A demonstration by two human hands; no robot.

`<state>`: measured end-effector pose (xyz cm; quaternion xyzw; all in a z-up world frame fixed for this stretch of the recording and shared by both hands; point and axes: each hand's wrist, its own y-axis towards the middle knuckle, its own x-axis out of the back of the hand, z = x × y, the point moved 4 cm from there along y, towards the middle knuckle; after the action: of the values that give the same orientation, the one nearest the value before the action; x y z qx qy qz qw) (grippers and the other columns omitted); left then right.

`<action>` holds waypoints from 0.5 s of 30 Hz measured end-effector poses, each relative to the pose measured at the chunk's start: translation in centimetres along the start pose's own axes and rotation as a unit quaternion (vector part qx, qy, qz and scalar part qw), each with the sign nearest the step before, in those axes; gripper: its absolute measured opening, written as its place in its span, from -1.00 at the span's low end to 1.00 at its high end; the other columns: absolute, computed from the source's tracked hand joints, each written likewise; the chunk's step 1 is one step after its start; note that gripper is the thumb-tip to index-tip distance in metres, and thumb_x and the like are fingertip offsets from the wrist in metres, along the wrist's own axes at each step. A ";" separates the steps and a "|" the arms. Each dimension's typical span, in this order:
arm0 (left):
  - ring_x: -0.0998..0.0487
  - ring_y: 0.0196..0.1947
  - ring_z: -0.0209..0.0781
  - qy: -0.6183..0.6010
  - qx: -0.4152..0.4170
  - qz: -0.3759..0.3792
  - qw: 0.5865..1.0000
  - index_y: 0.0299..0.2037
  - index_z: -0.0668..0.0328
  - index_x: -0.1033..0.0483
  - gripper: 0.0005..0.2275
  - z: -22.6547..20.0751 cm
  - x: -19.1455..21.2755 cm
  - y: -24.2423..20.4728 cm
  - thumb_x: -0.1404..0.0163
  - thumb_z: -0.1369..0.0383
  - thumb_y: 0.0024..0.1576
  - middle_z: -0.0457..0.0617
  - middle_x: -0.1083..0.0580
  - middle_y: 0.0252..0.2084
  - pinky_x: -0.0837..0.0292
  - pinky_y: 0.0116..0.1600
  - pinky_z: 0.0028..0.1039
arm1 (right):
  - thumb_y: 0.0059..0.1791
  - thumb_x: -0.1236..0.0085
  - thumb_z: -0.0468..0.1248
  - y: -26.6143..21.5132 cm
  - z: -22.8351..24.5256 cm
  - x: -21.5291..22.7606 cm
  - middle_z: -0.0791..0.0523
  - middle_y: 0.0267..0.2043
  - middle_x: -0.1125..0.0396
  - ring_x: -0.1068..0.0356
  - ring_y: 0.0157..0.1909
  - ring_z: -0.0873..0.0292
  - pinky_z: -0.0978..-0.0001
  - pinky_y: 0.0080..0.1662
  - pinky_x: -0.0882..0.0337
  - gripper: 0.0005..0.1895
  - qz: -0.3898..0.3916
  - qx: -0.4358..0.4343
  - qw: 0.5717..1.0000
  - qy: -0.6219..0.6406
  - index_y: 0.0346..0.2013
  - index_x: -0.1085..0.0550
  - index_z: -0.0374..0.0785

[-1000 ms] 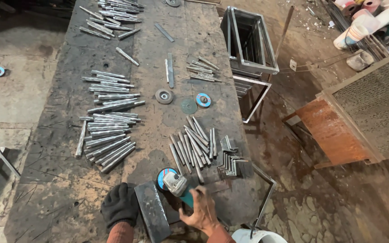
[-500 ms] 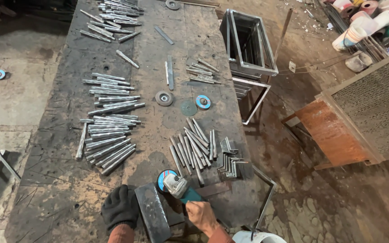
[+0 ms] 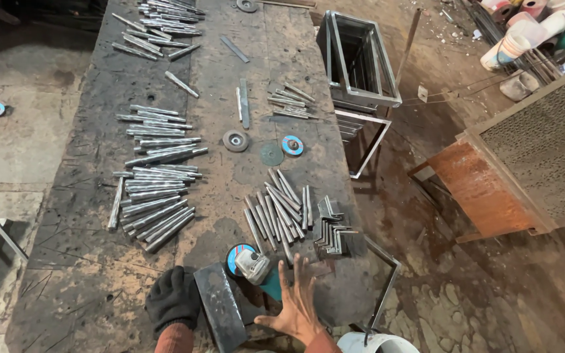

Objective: The recorder is using a handheld angle grinder to smooth or sharpen the ends of numerous small metal rods on a workbench in a furniture manufacturing facility.

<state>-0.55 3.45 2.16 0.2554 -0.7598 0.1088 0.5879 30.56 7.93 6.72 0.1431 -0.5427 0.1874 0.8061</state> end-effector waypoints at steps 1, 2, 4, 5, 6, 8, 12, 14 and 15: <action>-0.40 0.27 0.05 -0.002 -0.002 -0.005 1.000 0.19 -0.04 -0.41 -0.51 0.1 0.0 0.0 0.03 0.00 0.08 -0.04 -0.43 0.24 -0.29 0.31 -0.11 | -0.42 -0.07 0.72 -0.2 -0.3 -0.3 -0.22 0.58 0.80 0.70 0.57 -0.47 -0.67 0.26 0.26 0.59 0.018 -0.019 1.000 0.017 0.55 0.42 0.02; -0.40 0.27 0.05 -0.002 -0.001 -0.005 1.000 0.19 -0.04 -0.41 -0.51 0.1 0.0 0.0 0.03 0.00 0.08 -0.04 -0.43 0.24 -0.29 0.31 -0.11 | -0.42 -0.07 0.72 -0.2 -0.3 -0.1 -0.22 0.58 0.80 0.70 0.57 -0.47 -0.67 0.26 0.26 0.59 0.018 -0.018 1.000 0.017 0.55 0.42 0.02; -0.40 0.26 0.06 -0.008 -0.005 -0.013 1.000 0.19 -0.03 -0.41 -0.51 0.0 -0.1 0.0 0.03 0.00 0.08 -0.03 -0.43 0.23 -0.29 0.30 -0.11 | -0.42 -0.19 0.65 -0.4 -0.1 0.4 -0.26 0.56 0.73 0.61 0.55 -0.51 -0.65 0.26 0.22 0.59 0.005 -0.004 1.000 0.027 0.54 0.39 -0.02; -0.40 0.26 0.06 -0.008 -0.005 -0.012 1.000 0.19 -0.03 -0.41 -0.51 0.0 -0.2 0.0 0.03 0.00 0.08 -0.03 -0.43 0.23 -0.29 0.30 -0.11 | -0.42 -0.19 0.65 -0.3 0.1 0.8 -0.26 0.56 0.73 0.61 0.55 -0.51 -0.65 0.26 0.22 0.59 0.005 -0.004 1.000 0.027 0.54 0.39 -0.02; -0.40 0.26 0.06 -0.011 -0.007 -0.016 1.000 0.19 -0.03 -0.41 -0.51 0.0 -0.2 -0.1 0.03 0.00 0.08 -0.02 -0.43 0.23 -0.29 0.30 -0.11 | -0.40 -0.28 0.53 -0.3 0.3 1.3 -0.28 0.52 0.59 0.46 0.50 -0.51 -0.58 0.24 0.11 0.52 -0.020 0.012 0.999 0.035 0.51 0.31 -0.07; -0.40 0.26 0.06 -0.014 -0.009 -0.018 1.000 0.19 -0.02 -0.41 -0.51 0.0 -0.3 -0.3 0.03 0.00 0.08 -0.02 -0.43 0.23 -0.29 0.30 -0.11 | -0.37 -0.37 0.41 -0.4 0.2 1.1 -0.30 0.48 0.45 0.32 0.45 -0.50 -0.51 0.23 0.01 0.45 -0.045 0.028 0.998 0.043 0.49 0.22 -0.12; -0.41 0.26 0.06 -0.021 -0.012 -0.022 0.999 0.20 -0.03 -0.41 -0.52 -0.2 0.0 -0.5 0.03 0.01 0.10 -0.02 -0.43 0.23 -0.29 0.32 -0.11 | -0.27 -0.33 -0.04 -0.8 -1.7 -1.0 -0.10 -0.02 -0.11 -0.20 0.01 -0.16 -0.07 -0.06 -0.32 -0.25 -0.120 0.060 0.990 0.052 0.07 -0.19 -0.21; -0.41 0.27 0.06 -0.026 -0.011 -0.023 0.999 0.20 -0.03 -0.41 -0.53 -0.4 0.6 -0.5 0.04 0.02 0.12 -0.03 -0.43 0.23 -0.29 0.33 -0.11 | -0.25 -0.30 -0.15 -0.7 -1.6 -0.8 0.00 -0.23 -0.23 -0.30 -0.18 -0.03 0.05 -0.19 -0.35 -0.51 -0.131 0.070 0.988 0.042 -0.14 -0.29 -0.20; -0.41 0.27 0.06 -0.019 -0.010 -0.020 1.000 0.20 -0.03 -0.41 -0.52 -0.6 1.0 -0.5 0.03 0.02 0.09 -0.03 -0.43 0.23 -0.29 0.32 -0.11 | -0.27 -0.28 -0.20 -0.6 -0.9 0.0 0.05 -0.36 -0.24 -0.30 -0.30 0.00 0.07 -0.27 -0.31 -0.63 -0.132 0.076 0.988 0.029 -0.30 -0.31 -0.18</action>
<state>0.00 3.05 3.16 0.2666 -0.7669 0.0850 0.5775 31.62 7.76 6.36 0.2693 -0.4798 0.1241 0.8258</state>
